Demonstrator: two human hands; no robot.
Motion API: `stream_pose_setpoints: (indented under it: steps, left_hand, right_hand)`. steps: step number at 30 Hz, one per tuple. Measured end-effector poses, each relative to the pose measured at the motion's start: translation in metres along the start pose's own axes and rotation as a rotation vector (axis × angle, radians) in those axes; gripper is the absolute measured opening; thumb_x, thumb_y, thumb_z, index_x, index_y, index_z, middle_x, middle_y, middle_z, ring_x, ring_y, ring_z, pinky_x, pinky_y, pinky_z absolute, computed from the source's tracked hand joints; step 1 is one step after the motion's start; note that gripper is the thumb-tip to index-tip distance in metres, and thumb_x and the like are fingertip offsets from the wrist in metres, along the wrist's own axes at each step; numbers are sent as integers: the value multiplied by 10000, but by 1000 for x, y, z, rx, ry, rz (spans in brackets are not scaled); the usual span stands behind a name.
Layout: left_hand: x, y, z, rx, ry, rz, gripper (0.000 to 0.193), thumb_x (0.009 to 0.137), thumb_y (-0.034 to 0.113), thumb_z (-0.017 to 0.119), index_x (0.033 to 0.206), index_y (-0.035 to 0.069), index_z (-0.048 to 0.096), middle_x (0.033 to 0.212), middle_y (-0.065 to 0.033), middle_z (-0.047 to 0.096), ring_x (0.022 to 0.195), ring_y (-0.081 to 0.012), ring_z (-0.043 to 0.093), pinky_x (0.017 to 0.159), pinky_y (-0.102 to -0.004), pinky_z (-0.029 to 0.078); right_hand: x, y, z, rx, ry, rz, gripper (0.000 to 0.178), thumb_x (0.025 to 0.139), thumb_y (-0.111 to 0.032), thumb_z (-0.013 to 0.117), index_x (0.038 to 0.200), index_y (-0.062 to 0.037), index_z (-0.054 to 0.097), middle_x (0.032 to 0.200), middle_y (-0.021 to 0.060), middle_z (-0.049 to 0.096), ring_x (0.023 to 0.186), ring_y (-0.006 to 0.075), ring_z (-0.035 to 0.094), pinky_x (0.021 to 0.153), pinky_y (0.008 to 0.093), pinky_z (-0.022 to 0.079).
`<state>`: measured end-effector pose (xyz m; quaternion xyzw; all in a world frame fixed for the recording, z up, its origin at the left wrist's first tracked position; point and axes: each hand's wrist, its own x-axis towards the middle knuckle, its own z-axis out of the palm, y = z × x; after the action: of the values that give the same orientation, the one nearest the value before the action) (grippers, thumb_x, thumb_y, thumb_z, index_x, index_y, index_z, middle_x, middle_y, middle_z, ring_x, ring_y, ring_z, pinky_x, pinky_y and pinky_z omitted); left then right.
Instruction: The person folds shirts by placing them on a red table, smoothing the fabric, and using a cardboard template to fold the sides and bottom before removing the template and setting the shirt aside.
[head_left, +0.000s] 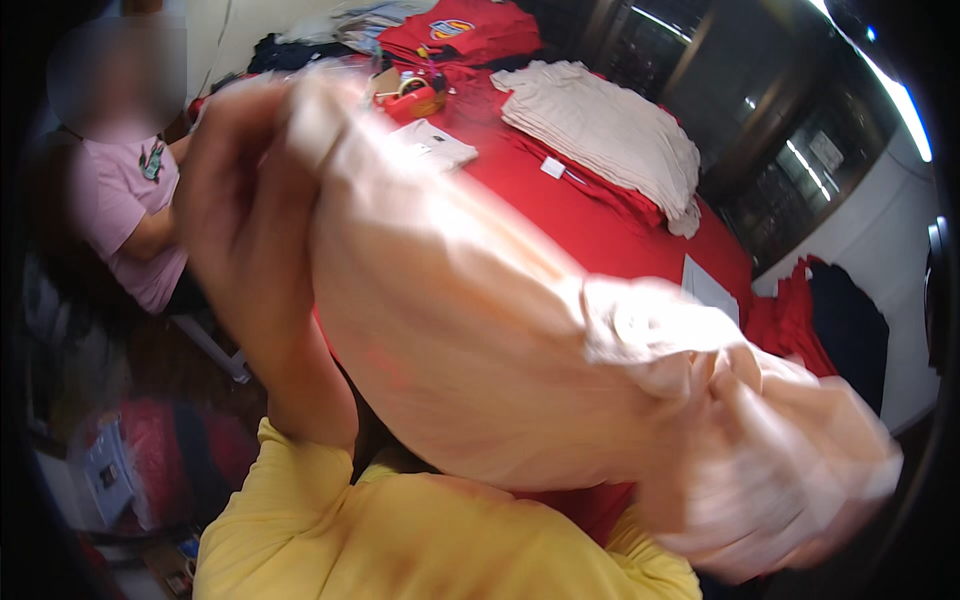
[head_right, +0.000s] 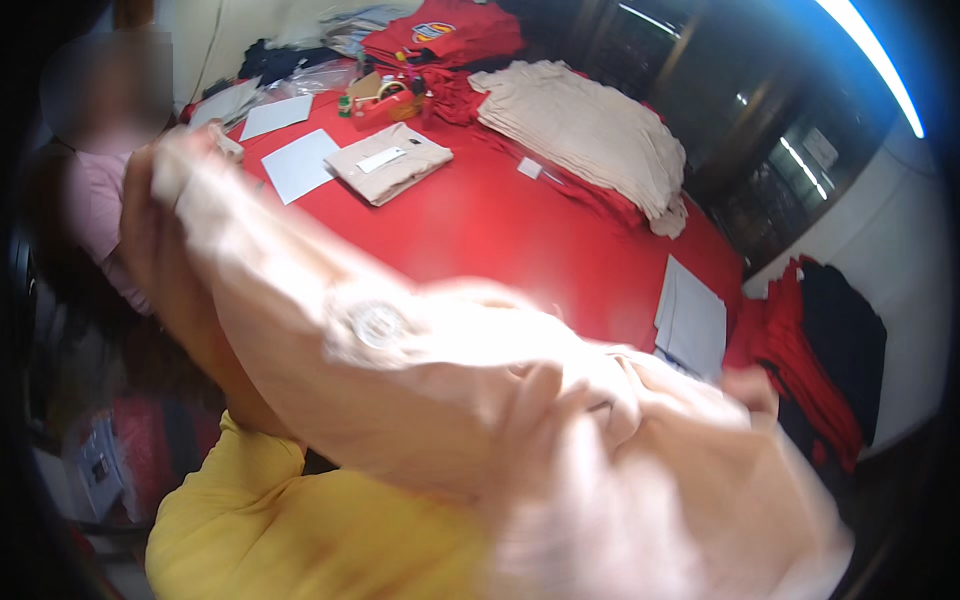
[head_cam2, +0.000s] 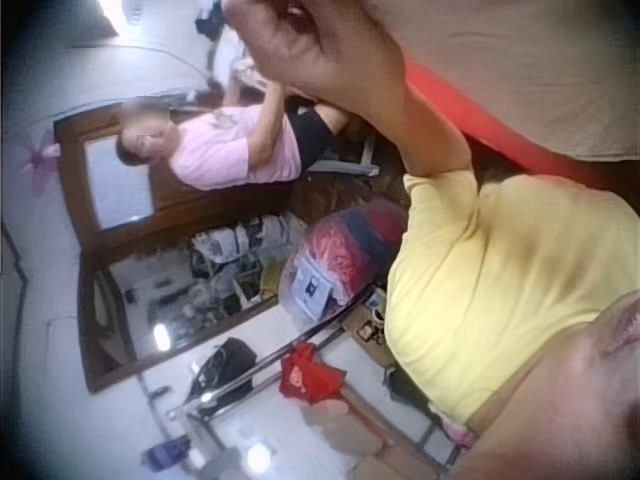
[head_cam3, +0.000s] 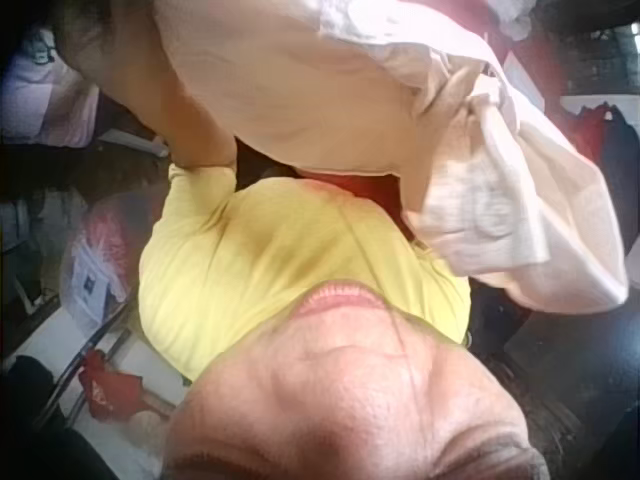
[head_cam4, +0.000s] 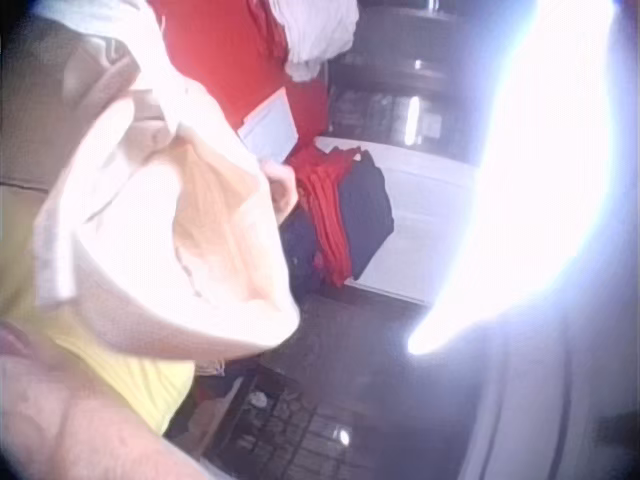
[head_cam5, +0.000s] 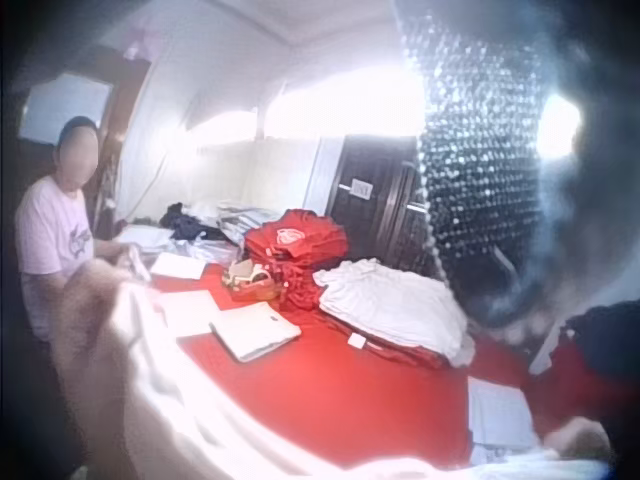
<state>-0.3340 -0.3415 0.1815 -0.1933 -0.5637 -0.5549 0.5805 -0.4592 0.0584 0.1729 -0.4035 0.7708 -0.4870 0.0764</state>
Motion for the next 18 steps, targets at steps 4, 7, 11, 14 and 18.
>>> stream_pose_setpoints:
  steps: [4, 7, 11, 14, 18]
  left_hand:
    - [64, -147, 11, 335, -213, -180, 283, 860, 124, 687, 1107, -9, 651, 985, -99, 696, 822, -90, 631, 754, -219, 481]
    - [29, -259, -34, 690, -332, -475, 597, 856, 357, 667, 1301, -13, 517, 1243, -221, 591, 1078, -307, 630, 920, -347, 485]
    - [-60, -225, -60, 513, -425, -693, 383, 920, 271, 599, 1152, -33, 621, 1041, -151, 681, 976, -210, 638, 858, -326, 483]
    - [-126, -213, -92, 577, -494, -832, 338, 915, 264, 606, 1081, -27, 644, 981, -145, 691, 928, -190, 636, 828, -327, 488]
    - [-185, -203, -64, 733, -646, -922, 392, 864, 320, 662, 1086, -3, 644, 985, -164, 642, 923, -288, 644, 836, -366, 491]
  right_hand:
    - [94, 56, -5, -488, 668, 115, 377, 866, -160, 651, 1191, 11, 568, 1084, 138, 650, 960, 221, 635, 890, 311, 482]
    - [97, 110, 40, -814, 663, -111, 451, 882, -261, 634, 1263, -42, 535, 1330, 201, 481, 1234, 370, 462, 1023, 418, 382]
    - [7, 155, 89, -565, 382, 327, 349, 847, -216, 618, 1143, -30, 613, 1201, 209, 555, 1122, 372, 521, 966, 416, 417]
    - [-29, 161, 127, -460, 343, 576, 267, 869, -246, 601, 978, -5, 643, 1047, 203, 613, 965, 381, 582, 831, 434, 460]
    - [-65, 173, 151, -555, 515, 654, 266, 842, -229, 678, 927, 17, 621, 732, 106, 624, 685, 254, 605, 655, 392, 466]
